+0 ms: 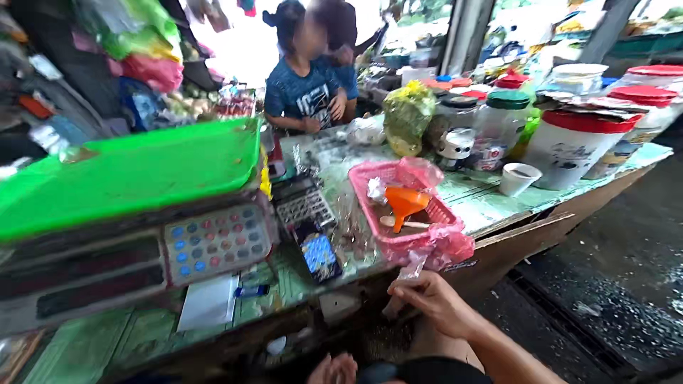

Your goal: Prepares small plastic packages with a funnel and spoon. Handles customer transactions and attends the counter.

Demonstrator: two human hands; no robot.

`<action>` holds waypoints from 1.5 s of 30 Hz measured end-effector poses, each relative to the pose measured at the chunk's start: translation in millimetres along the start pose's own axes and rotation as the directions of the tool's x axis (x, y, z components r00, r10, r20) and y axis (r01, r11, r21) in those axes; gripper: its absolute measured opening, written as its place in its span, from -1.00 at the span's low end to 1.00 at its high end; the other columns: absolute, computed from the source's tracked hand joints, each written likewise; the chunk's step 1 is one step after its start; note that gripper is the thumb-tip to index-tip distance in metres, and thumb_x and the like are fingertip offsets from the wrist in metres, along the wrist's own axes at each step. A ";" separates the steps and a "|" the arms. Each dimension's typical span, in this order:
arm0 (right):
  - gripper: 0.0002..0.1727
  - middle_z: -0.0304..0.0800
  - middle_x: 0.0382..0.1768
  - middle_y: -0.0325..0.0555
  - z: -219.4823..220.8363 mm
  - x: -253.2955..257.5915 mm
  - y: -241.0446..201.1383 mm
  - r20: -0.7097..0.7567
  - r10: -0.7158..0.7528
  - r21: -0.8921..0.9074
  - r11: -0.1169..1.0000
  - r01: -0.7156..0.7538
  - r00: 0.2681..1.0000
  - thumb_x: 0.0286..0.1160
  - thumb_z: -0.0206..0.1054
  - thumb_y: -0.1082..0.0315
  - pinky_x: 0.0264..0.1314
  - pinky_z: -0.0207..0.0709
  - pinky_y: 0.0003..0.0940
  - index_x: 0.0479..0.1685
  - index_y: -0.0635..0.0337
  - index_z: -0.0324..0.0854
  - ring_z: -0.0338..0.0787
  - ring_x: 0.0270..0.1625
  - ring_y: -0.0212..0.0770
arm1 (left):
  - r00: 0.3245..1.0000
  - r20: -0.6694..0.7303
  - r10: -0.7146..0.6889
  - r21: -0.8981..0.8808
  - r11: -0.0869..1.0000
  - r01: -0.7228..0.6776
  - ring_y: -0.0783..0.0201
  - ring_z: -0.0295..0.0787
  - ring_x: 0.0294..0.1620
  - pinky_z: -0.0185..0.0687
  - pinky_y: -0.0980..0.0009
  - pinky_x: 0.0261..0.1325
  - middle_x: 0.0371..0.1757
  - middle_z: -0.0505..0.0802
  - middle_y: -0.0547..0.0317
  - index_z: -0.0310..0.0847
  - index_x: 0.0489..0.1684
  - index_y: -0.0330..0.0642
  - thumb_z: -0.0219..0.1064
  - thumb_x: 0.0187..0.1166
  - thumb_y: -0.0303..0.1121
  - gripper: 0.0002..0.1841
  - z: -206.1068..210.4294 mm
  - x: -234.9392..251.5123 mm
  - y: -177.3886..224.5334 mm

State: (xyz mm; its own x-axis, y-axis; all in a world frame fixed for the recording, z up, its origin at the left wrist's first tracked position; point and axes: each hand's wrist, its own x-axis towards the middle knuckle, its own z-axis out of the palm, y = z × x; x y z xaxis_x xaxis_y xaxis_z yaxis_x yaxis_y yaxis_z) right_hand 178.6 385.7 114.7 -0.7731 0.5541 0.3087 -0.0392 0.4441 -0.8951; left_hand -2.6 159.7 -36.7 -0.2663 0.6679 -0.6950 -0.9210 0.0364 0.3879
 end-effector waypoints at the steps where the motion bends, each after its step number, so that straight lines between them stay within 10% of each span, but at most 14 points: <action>1: -0.79 0.90 -0.14 -0.26 4.8 2.3 -3.0 -0.002 -0.007 -0.002 1.000 0.007 1.000 0.64 0.33 0.28 0.11 0.78 -0.38 -0.13 0.15 0.87 0.85 -0.07 -0.42 | 0.999 -0.015 0.051 -0.029 0.998 -0.051 -0.01 0.85 0.11 0.78 0.13 0.19 0.09 0.85 -0.19 0.51 0.30 -0.40 -0.17 0.88 -0.10 -0.49 -0.7 -5.1 2.9; 8: -0.77 0.92 -0.13 -0.32 36.7 4.8 -7.8 0.114 0.028 -0.002 1.000 -0.028 0.993 0.68 0.30 0.24 0.11 0.80 -0.38 -0.10 0.10 0.86 0.87 -0.08 -0.42 | 0.926 0.115 0.358 -0.158 0.927 -0.339 -0.09 0.73 0.39 0.58 0.04 0.52 0.31 0.76 -0.30 0.51 0.35 -0.51 -0.48 0.90 0.02 -0.24 29.4 -70.7 70.1; 18: -0.76 0.87 -0.13 -0.35 42.5 3.3 -1.7 0.076 0.020 0.048 0.999 -0.024 0.997 0.71 0.27 0.18 0.09 0.77 -0.41 -0.15 0.02 0.86 0.83 -0.05 -0.41 | 0.908 0.113 0.404 -0.258 0.894 -0.366 -0.21 0.56 0.57 0.40 -0.05 0.66 0.47 0.67 -0.38 0.50 0.44 -0.50 -0.38 0.90 -0.10 -0.34 32.8 -76.8 85.7; 21: -0.73 0.86 -0.09 -0.29 37.1 4.9 5.9 0.033 0.017 0.029 0.999 -0.018 0.999 0.72 0.23 0.23 0.17 0.74 -0.38 -0.14 0.09 0.85 0.82 0.03 -0.38 | 0.930 0.042 0.366 -0.173 0.919 -0.354 0.20 0.87 -0.19 0.81 0.36 -0.10 -0.18 0.86 0.00 0.68 -0.19 -0.24 -0.22 0.90 -0.14 -0.47 37.9 -76.5 83.4; 23: -0.70 0.89 -0.07 -0.24 35.2 9.3 10.7 0.015 0.007 0.014 1.000 -0.007 1.000 0.75 0.18 0.23 0.21 0.75 -0.33 -0.12 0.12 0.84 0.84 0.04 -0.35 | 0.908 0.219 0.357 -0.200 0.927 -0.316 0.46 0.50 -0.69 0.42 0.61 -0.65 -0.57 0.62 0.30 0.53 -0.56 -0.07 -0.16 0.90 -0.08 -0.46 37.5 -82.9 81.0; 26: -0.64 0.91 -0.08 -0.20 34.2 15.6 15.7 -0.004 -0.007 0.022 1.000 0.007 1.000 0.80 0.08 0.26 0.24 0.75 -0.26 -0.14 0.15 0.83 0.86 0.05 -0.28 | 0.805 0.427 0.412 -0.195 0.911 -0.364 0.49 0.40 -0.75 0.34 0.61 -0.70 -0.63 0.53 0.35 0.52 -0.61 -0.06 0.00 0.86 -0.03 -0.48 42.2 -97.5 83.3; 30: -0.64 0.91 -0.08 -0.21 41.8 24.7 27.1 -0.053 -0.003 0.000 1.000 0.003 0.999 0.78 0.06 0.30 0.23 0.76 -0.26 -0.15 0.14 0.82 0.87 0.05 -0.29 | 0.674 0.355 0.648 0.401 0.545 -0.736 0.53 0.35 -0.74 0.31 0.62 -0.67 -0.65 0.54 0.39 0.71 -0.28 -0.19 -0.04 0.86 -0.21 -0.58 34.2 -85.1 94.2; 35: -0.66 0.89 0.05 -0.17 45.8 31.4 35.6 -0.092 -0.112 -0.165 0.982 0.096 0.989 0.78 0.09 0.26 0.40 0.69 -0.13 -0.08 0.16 0.82 0.82 0.23 -0.24 | 0.527 0.369 0.766 0.907 -0.171 -0.385 0.39 0.66 -0.48 0.65 0.37 -0.33 -0.26 0.85 0.14 0.68 0.37 -0.18 0.00 0.78 -0.34 -0.61 4.4 -46.9 102.4; 39: -0.66 0.88 0.07 -0.13 50.6 37.6 46.3 -0.087 -0.171 -0.284 0.949 0.141 0.981 0.74 0.08 0.30 0.42 0.66 -0.15 -0.10 0.19 0.82 0.81 0.26 -0.26 | 0.684 0.241 0.689 0.967 -0.234 -0.105 -0.13 0.89 0.06 0.70 -0.11 0.24 0.04 0.89 -0.24 0.39 0.72 -0.17 0.01 0.83 -0.30 -0.51 13.7 -45.0 100.7; 45: -0.59 0.87 -0.06 -0.15 61.6 51.6 68.9 -0.190 -0.107 -0.194 0.978 0.069 0.976 0.81 0.00 0.25 0.21 0.72 -0.31 -0.09 0.23 0.80 0.82 0.03 -0.38 | 0.847 0.069 0.526 0.926 -0.350 0.142 -0.14 0.80 0.27 0.62 -0.09 0.39 0.18 0.85 -0.19 0.10 0.88 -0.01 -0.08 0.88 -0.19 -0.44 36.6 -37.2 106.5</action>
State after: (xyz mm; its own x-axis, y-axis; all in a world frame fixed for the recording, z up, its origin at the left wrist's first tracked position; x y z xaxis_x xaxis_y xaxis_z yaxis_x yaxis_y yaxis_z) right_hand 97.0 401.5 49.1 -0.6300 0.6270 0.4581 0.0311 0.6099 -0.7919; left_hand -80.4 165.9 52.6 -0.6910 0.6363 -0.3431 0.5478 0.7706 0.3257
